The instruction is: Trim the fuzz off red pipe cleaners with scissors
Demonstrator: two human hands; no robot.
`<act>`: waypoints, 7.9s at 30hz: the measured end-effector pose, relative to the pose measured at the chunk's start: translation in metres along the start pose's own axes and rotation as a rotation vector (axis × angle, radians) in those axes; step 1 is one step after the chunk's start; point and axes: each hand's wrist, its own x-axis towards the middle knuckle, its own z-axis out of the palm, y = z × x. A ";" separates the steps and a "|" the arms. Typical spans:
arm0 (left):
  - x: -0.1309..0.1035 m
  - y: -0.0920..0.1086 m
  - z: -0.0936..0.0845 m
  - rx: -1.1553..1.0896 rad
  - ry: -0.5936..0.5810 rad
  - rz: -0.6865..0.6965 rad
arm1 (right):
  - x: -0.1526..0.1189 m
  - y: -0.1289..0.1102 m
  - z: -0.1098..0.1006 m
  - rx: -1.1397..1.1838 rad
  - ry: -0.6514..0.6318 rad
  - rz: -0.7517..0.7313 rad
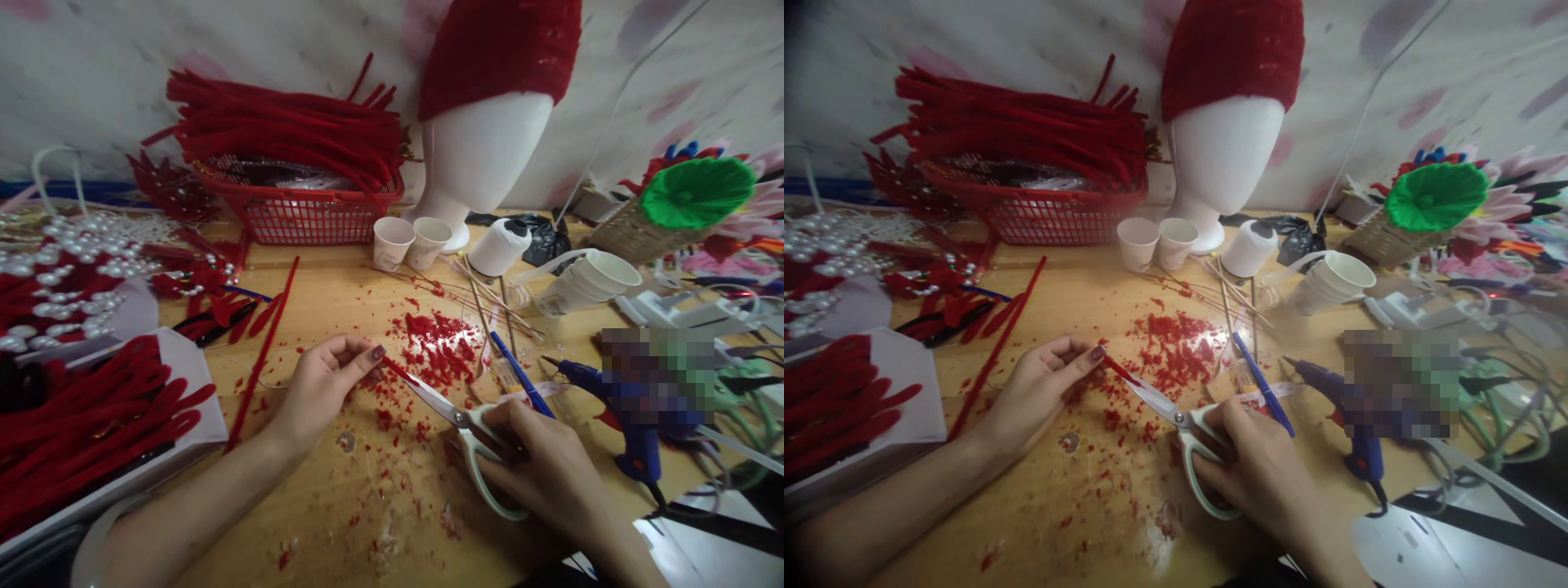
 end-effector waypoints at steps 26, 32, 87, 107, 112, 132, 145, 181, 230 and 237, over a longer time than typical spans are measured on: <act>0.001 -0.004 -0.001 0.017 -0.019 0.021 | -0.005 0.002 -0.022 0.041 -0.030 -0.003; 0.002 -0.008 -0.003 -0.006 -0.033 0.041 | -0.003 0.004 -0.014 0.019 -0.072 -0.013; -0.002 0.001 -0.001 0.085 -0.034 0.021 | -0.002 0.006 0.004 -0.019 0.027 -0.012; -0.004 0.005 0.001 0.009 -0.055 -0.092 | -0.003 0.006 0.010 -0.163 0.084 -0.103; -0.005 0.005 0.001 0.055 -0.035 -0.066 | -0.001 0.004 0.009 -0.149 0.125 -0.107; -0.003 -0.002 -0.003 0.175 -0.041 0.058 | 0.000 0.003 0.006 -0.162 0.149 -0.150; -0.004 0.000 -0.001 0.182 -0.055 0.017 | -0.002 0.003 0.007 -0.128 0.170 -0.157; -0.002 -0.004 -0.002 -0.089 -0.106 0.035 | -0.013 0.003 -0.032 0.029 -0.051 0.008; -0.005 0.007 0.004 -0.089 0.046 -0.017 | 0.000 0.003 -0.006 -0.076 0.104 -0.075; -0.006 0.006 0.003 -0.045 0.005 -0.021 | 0.005 -0.005 -0.005 -0.136 0.082 -0.105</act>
